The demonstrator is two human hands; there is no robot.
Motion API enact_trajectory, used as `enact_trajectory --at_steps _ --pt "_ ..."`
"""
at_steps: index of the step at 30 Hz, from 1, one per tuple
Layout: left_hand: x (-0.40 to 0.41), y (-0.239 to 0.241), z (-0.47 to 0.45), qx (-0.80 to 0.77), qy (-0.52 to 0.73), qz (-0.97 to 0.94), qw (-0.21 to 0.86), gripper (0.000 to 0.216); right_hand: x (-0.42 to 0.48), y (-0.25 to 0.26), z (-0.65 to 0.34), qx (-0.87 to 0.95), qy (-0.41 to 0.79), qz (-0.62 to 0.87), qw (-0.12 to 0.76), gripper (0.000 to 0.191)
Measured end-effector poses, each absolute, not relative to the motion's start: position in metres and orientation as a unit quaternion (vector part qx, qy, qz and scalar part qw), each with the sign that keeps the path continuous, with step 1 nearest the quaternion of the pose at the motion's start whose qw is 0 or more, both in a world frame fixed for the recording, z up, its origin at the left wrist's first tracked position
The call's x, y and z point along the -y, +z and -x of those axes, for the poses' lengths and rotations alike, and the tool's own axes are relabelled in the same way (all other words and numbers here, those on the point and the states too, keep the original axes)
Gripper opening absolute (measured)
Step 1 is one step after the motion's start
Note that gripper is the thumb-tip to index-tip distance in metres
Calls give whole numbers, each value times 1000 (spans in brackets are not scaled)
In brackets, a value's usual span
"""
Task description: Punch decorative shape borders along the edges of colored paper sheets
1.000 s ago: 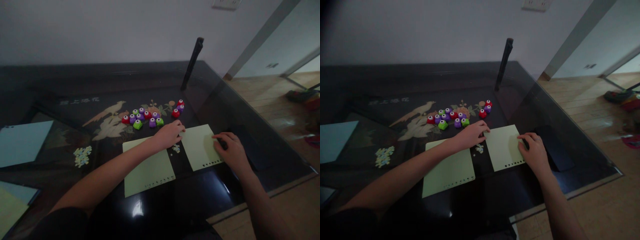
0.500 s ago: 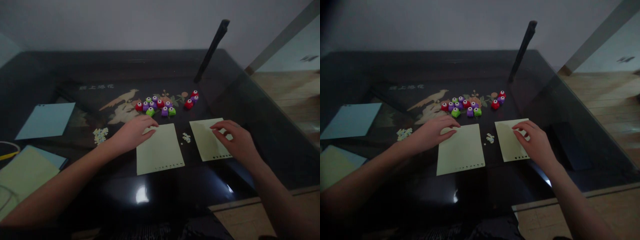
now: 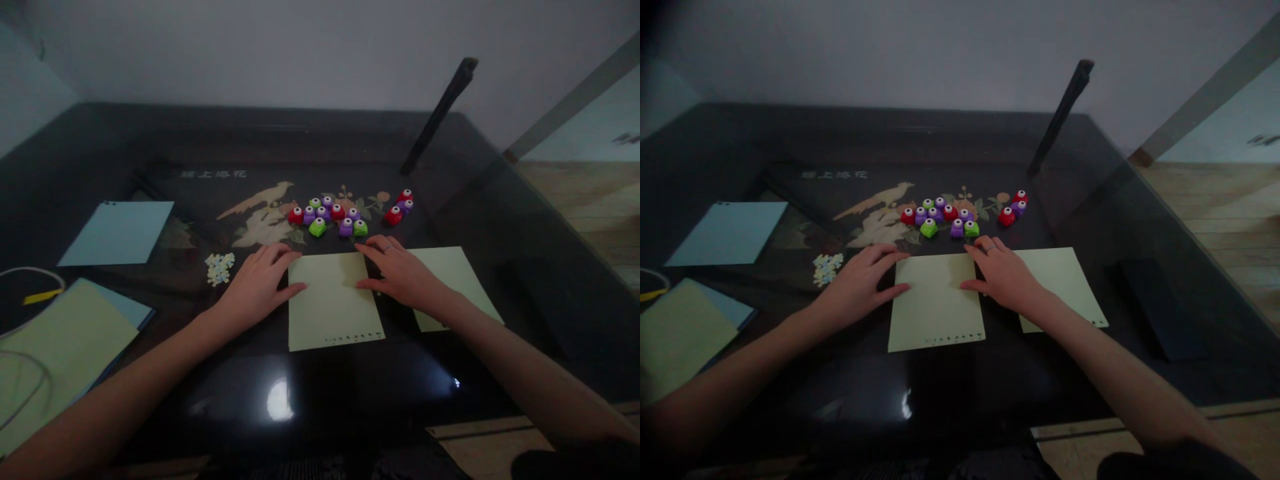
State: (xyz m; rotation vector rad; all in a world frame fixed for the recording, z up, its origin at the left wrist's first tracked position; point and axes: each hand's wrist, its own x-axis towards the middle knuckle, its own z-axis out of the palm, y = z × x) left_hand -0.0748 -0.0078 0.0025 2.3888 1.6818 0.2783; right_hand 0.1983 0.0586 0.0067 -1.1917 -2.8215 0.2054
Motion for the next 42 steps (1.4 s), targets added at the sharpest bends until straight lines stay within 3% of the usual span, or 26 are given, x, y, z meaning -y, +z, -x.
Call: enact_trajectory --at_steps 12,21,27,42 --pt "7 -6 75 -566 89 -812 106 54 -53 -1 -201 904 74 416 61 57" --pt "8 -7 76 -553 127 -815 113 50 -60 -1 -196 875 133 446 132 11" --pt "7 -6 74 -563 141 -805 124 42 -65 -2 -194 875 153 430 162 3" --pt "3 -14 82 -550 194 -806 98 27 -61 -4 -198 889 125 403 176 33"
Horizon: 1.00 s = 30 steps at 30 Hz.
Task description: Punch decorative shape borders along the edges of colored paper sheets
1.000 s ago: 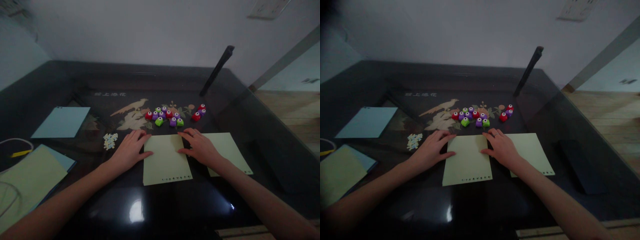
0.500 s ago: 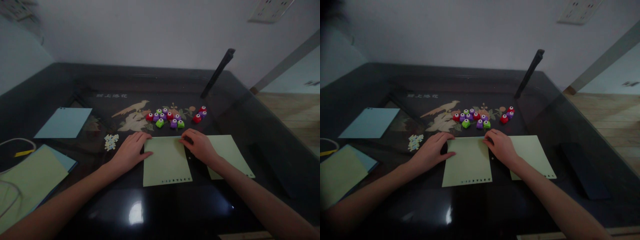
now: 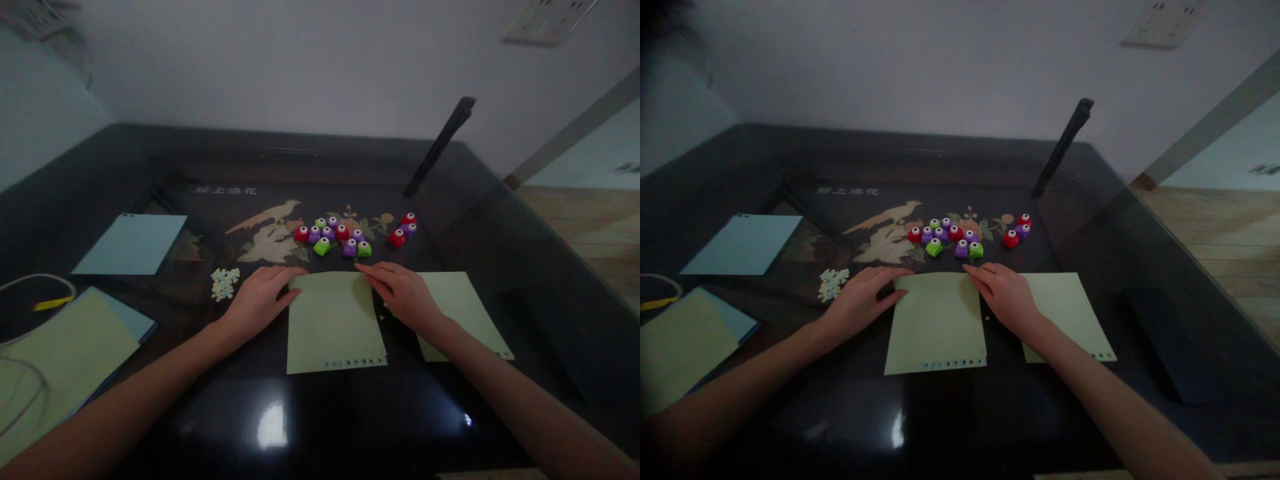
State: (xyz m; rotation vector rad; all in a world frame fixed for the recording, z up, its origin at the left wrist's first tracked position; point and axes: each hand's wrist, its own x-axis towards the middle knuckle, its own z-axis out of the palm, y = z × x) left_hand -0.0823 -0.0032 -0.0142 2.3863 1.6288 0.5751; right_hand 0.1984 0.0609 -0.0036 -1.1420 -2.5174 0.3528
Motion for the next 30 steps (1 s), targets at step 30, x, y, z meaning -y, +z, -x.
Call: enact_trajectory --at_steps 30 --pt "11 9 66 -555 388 -549 490 23 -63 12 -202 622 537 449 352 29"
